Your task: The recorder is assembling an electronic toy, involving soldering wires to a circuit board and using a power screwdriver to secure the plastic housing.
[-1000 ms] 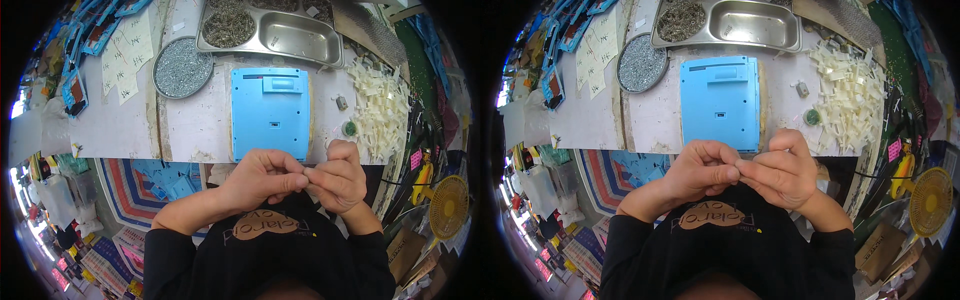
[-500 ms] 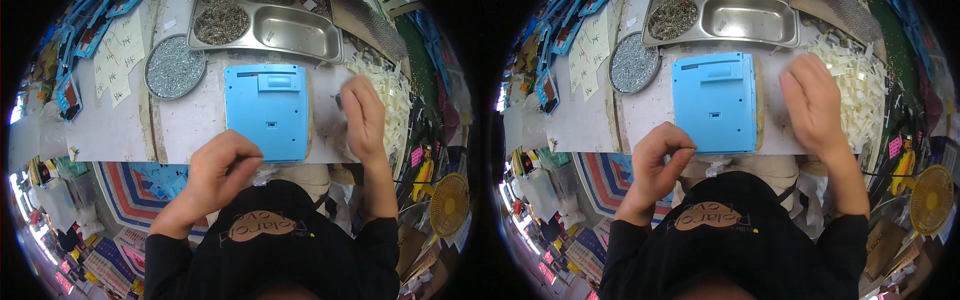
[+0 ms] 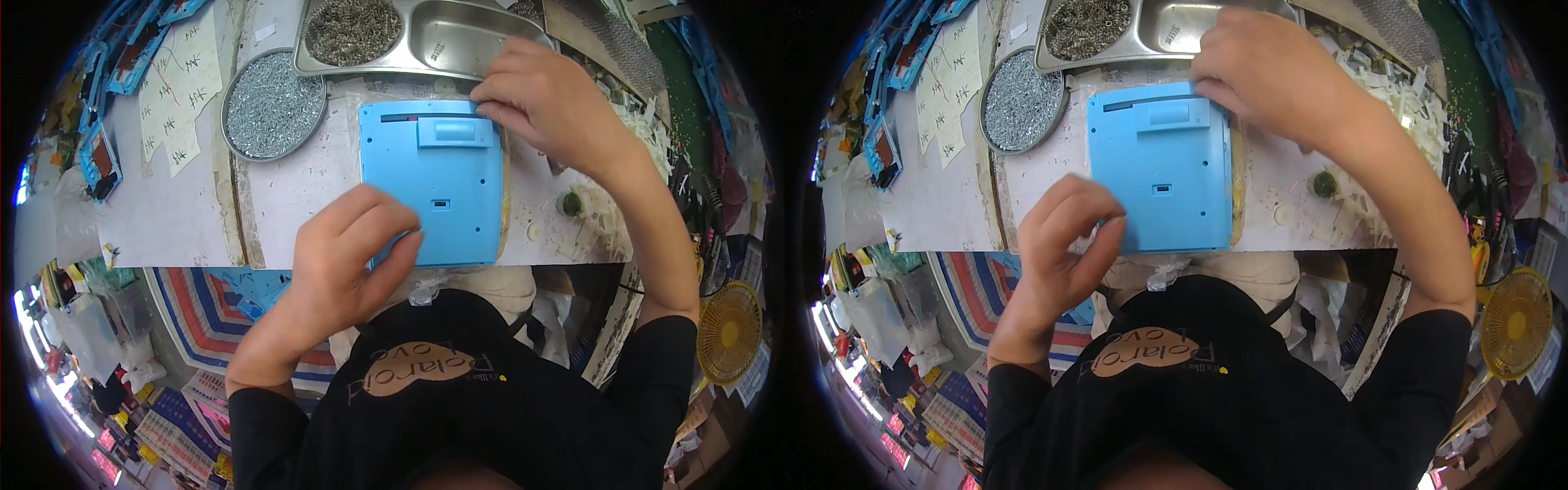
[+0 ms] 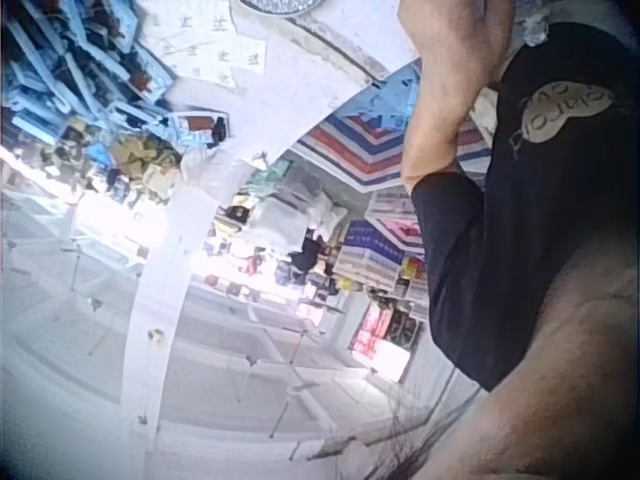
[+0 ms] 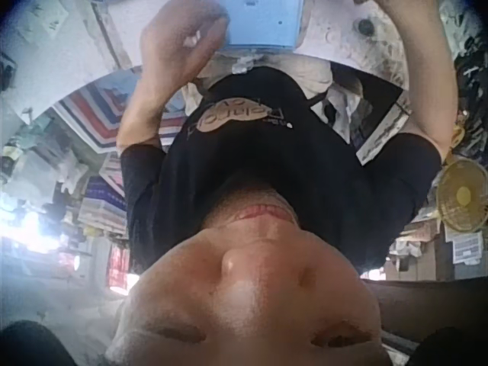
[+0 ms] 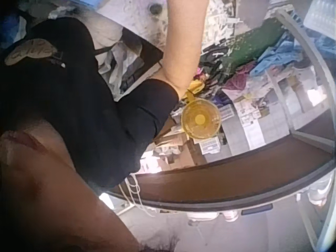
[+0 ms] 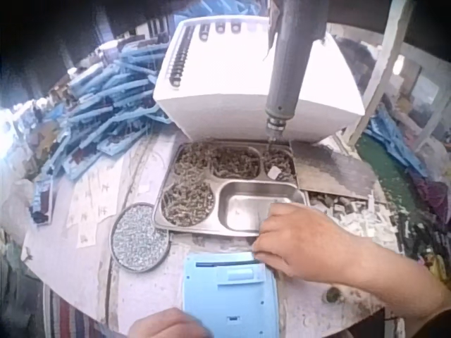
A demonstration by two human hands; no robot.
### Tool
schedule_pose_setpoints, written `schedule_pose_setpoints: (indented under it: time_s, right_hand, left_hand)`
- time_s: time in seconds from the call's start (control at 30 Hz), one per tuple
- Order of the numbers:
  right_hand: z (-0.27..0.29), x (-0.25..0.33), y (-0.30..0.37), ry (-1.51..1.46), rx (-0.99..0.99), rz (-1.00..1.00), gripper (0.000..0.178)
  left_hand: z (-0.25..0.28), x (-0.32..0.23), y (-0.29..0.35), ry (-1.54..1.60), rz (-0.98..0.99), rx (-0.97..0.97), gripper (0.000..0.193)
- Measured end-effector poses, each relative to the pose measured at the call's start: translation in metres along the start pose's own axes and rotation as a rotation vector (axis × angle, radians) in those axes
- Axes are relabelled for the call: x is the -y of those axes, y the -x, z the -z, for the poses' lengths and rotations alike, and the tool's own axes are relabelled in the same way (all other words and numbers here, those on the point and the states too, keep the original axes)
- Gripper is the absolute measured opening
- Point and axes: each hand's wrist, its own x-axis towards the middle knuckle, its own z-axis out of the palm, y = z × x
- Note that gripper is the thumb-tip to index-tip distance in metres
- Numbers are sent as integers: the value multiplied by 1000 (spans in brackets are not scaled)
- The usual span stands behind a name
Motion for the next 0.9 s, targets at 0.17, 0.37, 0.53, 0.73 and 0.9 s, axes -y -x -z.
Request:
schedule_pose_setpoints:
  time_s: [0.17, 0.37, 0.53, 0.73, 0.9]
  right_hand:
    - [26, 11, -2, -69, -26, -101, 25]
    - [17, 16, 51, -116, -126, -191, 18]
    - [24, 25, 75, -165, -148, -251, 21]
    - [22, 32, 69, -191, -191, -224, 18]
    - [14, 35, 61, -230, -236, -195, 17]
  left_hand:
    - [-31, 14, -43, -167, -329, -26, 18]
    - [-43, 29, -59, -422, -475, 5, 21]
    - [-43, 25, -54, -477, -459, 7, 26]
    - [-25, 21, -38, -458, -371, -71, 25]
    - [42, 64, -32, -696, 18, -356, 17]
